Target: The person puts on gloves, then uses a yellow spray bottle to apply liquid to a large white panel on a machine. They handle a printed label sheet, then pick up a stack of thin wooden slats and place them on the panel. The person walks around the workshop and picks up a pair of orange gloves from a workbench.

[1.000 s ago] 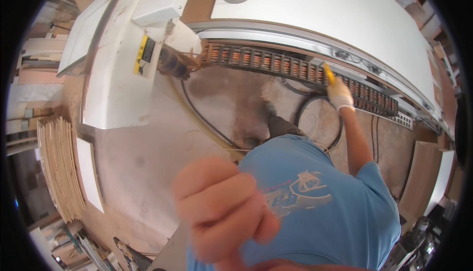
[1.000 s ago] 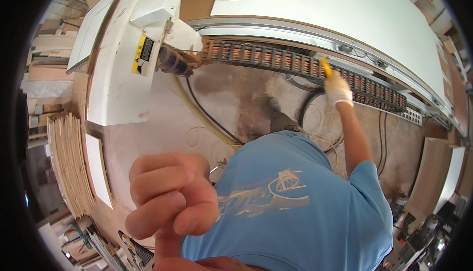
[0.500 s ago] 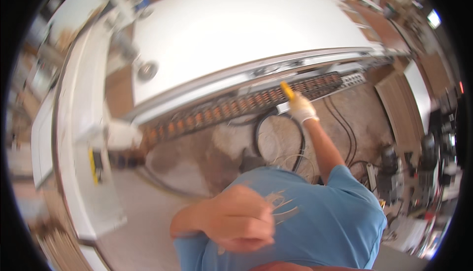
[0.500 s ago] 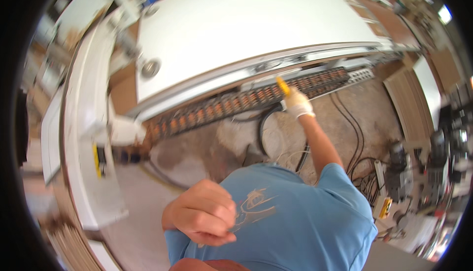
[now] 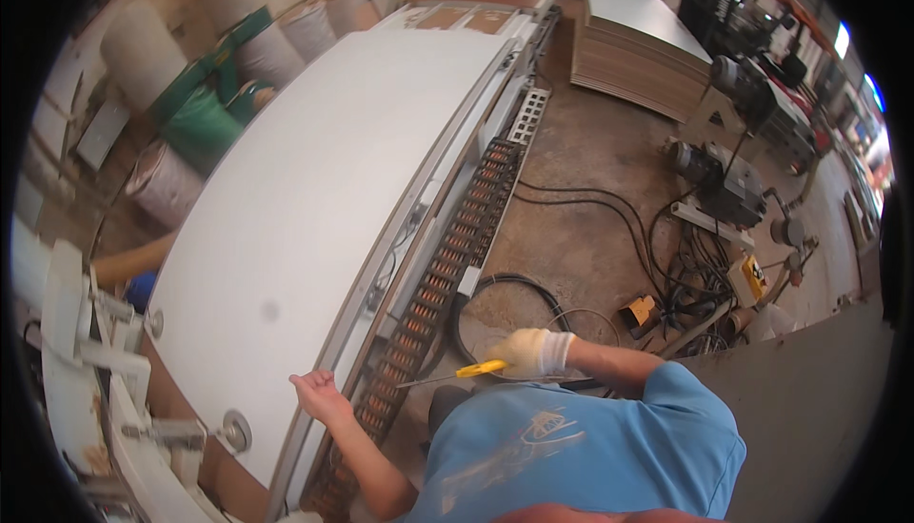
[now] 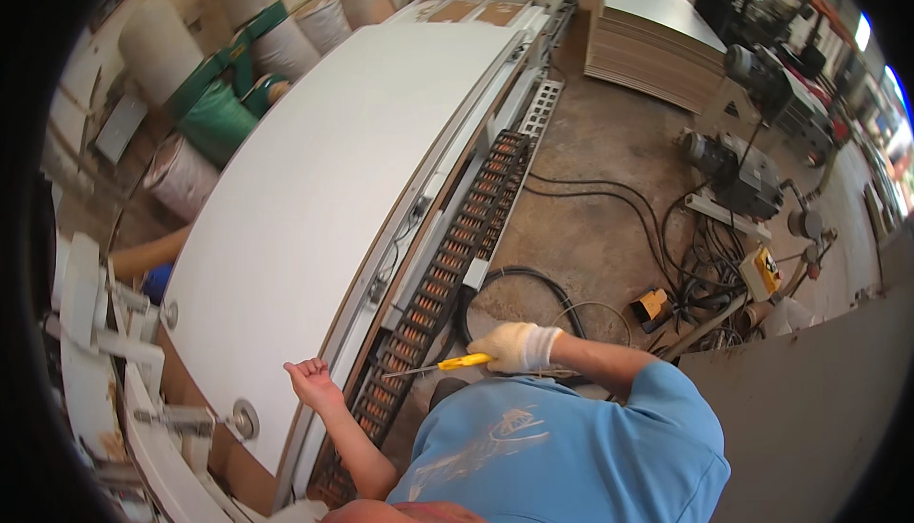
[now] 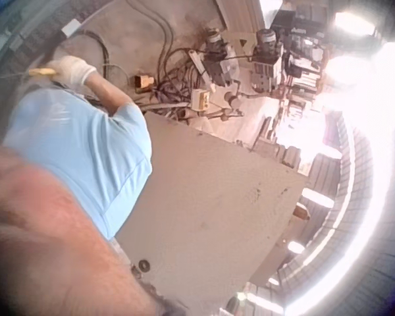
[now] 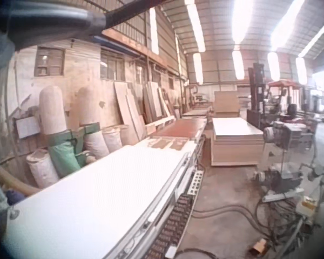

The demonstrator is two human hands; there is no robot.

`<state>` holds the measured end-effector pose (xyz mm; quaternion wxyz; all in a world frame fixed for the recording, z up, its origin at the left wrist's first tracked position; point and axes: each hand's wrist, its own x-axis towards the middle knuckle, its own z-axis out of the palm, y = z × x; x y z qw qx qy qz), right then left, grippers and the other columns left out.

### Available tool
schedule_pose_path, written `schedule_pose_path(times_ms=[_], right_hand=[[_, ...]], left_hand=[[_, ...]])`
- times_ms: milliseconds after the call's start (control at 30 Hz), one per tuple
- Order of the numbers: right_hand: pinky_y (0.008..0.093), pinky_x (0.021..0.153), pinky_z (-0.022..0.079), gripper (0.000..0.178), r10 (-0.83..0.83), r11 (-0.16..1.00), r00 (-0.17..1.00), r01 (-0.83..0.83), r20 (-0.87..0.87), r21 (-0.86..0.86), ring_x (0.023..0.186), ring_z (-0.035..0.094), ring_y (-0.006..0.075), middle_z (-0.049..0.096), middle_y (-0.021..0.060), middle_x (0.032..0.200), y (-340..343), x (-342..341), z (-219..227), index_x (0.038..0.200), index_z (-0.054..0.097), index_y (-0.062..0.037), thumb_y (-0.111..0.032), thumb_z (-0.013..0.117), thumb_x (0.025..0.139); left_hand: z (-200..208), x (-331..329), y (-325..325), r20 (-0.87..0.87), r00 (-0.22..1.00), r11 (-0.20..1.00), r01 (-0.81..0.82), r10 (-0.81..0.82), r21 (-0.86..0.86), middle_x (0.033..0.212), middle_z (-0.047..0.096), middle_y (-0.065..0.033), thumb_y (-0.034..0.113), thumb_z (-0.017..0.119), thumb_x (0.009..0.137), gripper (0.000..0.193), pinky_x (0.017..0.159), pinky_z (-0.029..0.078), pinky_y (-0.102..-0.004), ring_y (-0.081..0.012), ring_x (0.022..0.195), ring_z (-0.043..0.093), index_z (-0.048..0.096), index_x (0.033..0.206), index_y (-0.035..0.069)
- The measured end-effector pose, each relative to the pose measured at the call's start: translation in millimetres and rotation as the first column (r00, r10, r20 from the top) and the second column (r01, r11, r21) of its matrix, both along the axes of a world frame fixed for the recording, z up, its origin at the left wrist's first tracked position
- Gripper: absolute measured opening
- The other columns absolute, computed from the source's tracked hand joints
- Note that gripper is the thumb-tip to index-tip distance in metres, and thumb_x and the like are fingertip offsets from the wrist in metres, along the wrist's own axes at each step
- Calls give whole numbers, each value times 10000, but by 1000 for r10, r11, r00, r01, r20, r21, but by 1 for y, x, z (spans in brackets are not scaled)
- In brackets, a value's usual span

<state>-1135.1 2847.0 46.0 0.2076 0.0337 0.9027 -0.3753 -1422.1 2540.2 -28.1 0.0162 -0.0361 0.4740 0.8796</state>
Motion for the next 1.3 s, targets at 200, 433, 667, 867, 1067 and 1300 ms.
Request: schedule_pose_path(times_ms=[200,433,667,867,1067,1300], right_hand=[[516,880,513,274,-341,938,931,346,133,-18,988,678,426,709,215,1025,30,53,-1,1161,636,-108,-269,608,941],[502,841,517,275,-653,748,745,663,137,-39,972,685,403,716,187,1021,95,60,-7,1176,638,-118,-281,624,955],[459,818,525,305,-643,750,748,658,164,-62,927,700,361,730,154,966,239,-18,-1,1157,673,-108,-248,683,886],[502,837,545,287,-831,510,552,807,-72,299,974,708,401,742,182,1022,392,-60,13,1172,681,-126,-228,638,908],[510,845,530,279,-875,479,483,850,39,218,983,686,427,722,220,1030,485,-33,43,1181,631,-96,-247,611,948],[514,838,510,243,-847,530,528,825,64,197,984,666,439,704,226,993,631,-13,23,1119,600,-85,-260,616,952]], left_hand=[[5,-65,146,36,930,921,367,-365,-133,650,339,42,300,555,1073,365,461,238,-256,-85,506,284,393,799,123],[-45,-79,349,-40,688,688,719,-724,-99,757,494,23,23,634,968,125,461,331,-216,-58,577,425,539,987,102],[-121,-227,461,264,672,643,740,-692,-196,608,422,36,154,566,1023,87,434,257,-247,-73,500,368,592,1040,72],[-180,-253,591,-294,672,613,300,-680,-731,841,596,-7,36,482,956,354,579,421,-249,-81,690,521,552,1302,57],[-103,-194,746,-15,475,371,665,-880,-648,1058,692,-28,315,620,1048,330,775,511,-262,-117,954,658,674,1218,38],[-68,-180,987,105,545,476,797,-831,-370,980,708,-25,277,625,1044,234,743,537,-285,-120,928,668,697,1084,58]])
